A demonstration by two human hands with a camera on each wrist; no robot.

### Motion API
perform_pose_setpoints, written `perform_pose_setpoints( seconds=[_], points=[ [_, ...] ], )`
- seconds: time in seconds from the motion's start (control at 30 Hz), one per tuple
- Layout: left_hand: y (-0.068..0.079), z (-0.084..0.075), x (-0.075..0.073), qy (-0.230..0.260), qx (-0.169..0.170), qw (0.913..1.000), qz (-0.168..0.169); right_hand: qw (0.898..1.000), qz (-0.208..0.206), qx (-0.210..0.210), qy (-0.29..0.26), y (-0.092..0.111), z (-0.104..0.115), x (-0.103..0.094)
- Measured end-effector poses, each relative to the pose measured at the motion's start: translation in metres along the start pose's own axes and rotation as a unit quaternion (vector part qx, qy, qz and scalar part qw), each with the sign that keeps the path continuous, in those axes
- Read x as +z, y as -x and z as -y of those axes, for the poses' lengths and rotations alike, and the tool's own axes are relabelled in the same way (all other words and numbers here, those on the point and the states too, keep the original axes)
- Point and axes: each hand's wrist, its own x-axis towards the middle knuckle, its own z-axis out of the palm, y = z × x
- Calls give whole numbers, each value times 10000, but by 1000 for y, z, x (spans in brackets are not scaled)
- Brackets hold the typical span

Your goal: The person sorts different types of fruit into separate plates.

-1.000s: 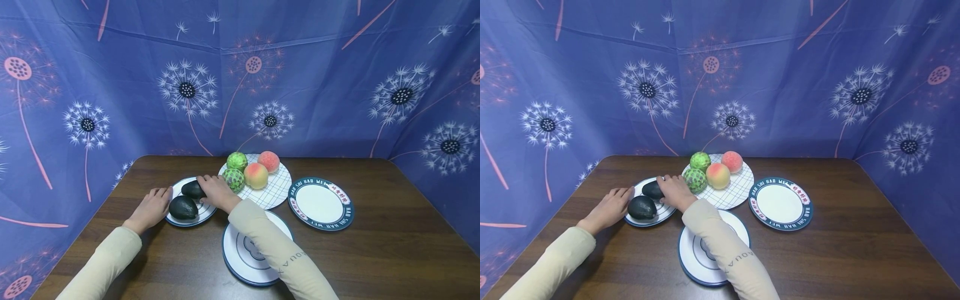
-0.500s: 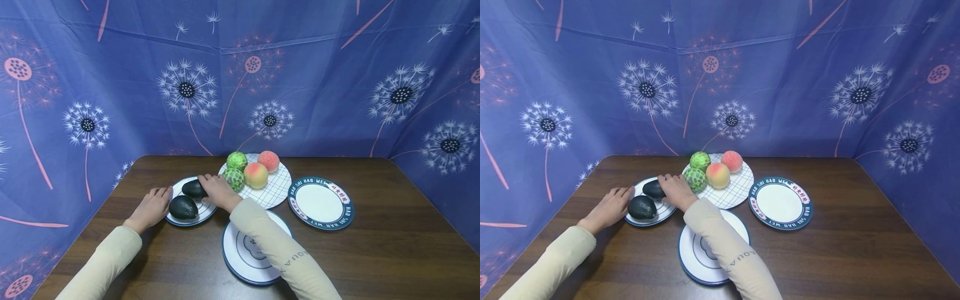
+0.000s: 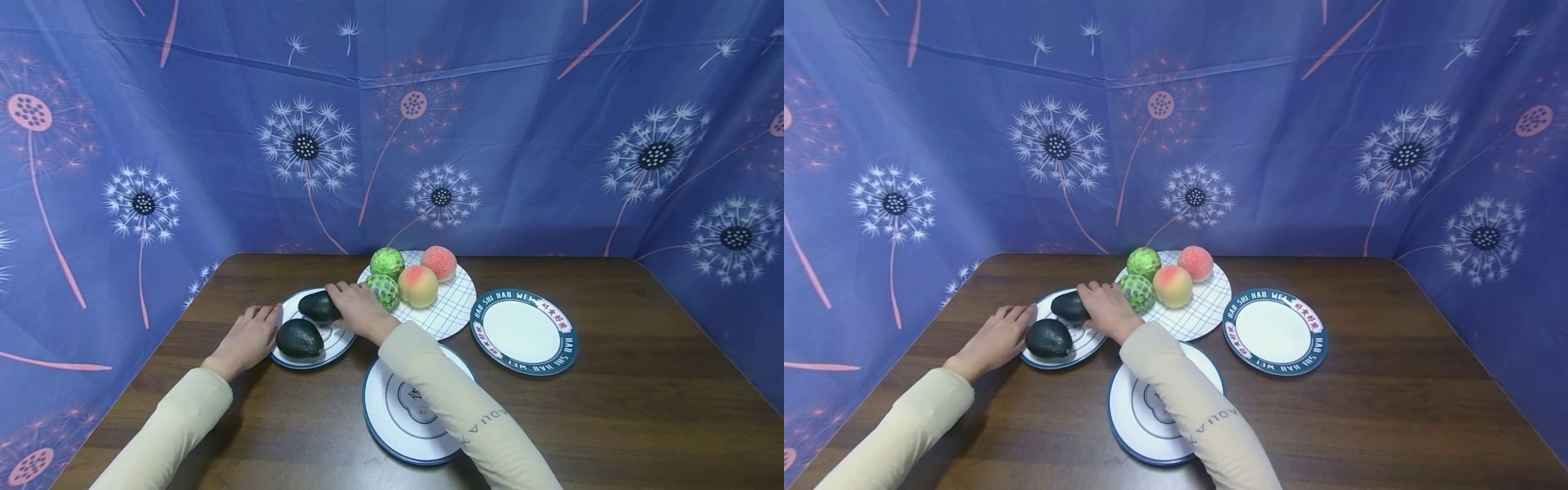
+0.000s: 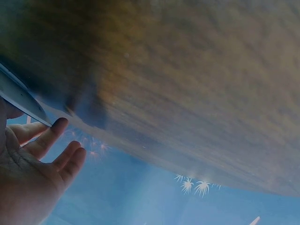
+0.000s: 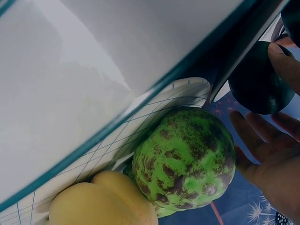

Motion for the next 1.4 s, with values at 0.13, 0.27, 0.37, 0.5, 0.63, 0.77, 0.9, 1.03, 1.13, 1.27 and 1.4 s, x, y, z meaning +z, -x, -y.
perform_pose_setpoints(
  seconds=[0.13,0.27,0.37,0.5,0.63,0.77,0.9,1.03,1.13,1.27,1.4],
  points=[
    [0,0,1,-13,8,10000,-16,10000,-28,-67,58,1,-1,-2],
    [0,0,0,-40,1,10000,2,9999,-33,-110,-3,4,-2,-7],
    [0,0,-1,-83,0,10000,8,9998,-92,-151,-87,9,-4,-11],
    [0,-1,-2,-129,11,9999,-20,9994,-224,-244,-34,16,-8,-16],
    [0,-2,-4,-147,7,9999,-86,9992,-264,-243,-169,23,-14,-23],
    [0,-2,-6,-158,-21,9997,-177,9988,-326,-212,-301,31,-20,-29],
    [0,-2,-9,-191,-86,9993,-321,9981,-430,-176,-400,38,-29,-32],
    [-1,-2,-13,-206,-146,9983,-517,9966,-620,-160,-520,44,-39,-35],
    [-2,-3,-16,-184,-187,9974,-672,9954,-777,-159,-538,48,-47,-38],
    [-4,-6,-20,-123,-231,9961,-847,9944,-921,-105,-499,55,-58,-41],
    [-6,-10,-25,-62,-253,9950,-967,9940,-1026,28,-381,61,-69,-43]
  ],
)
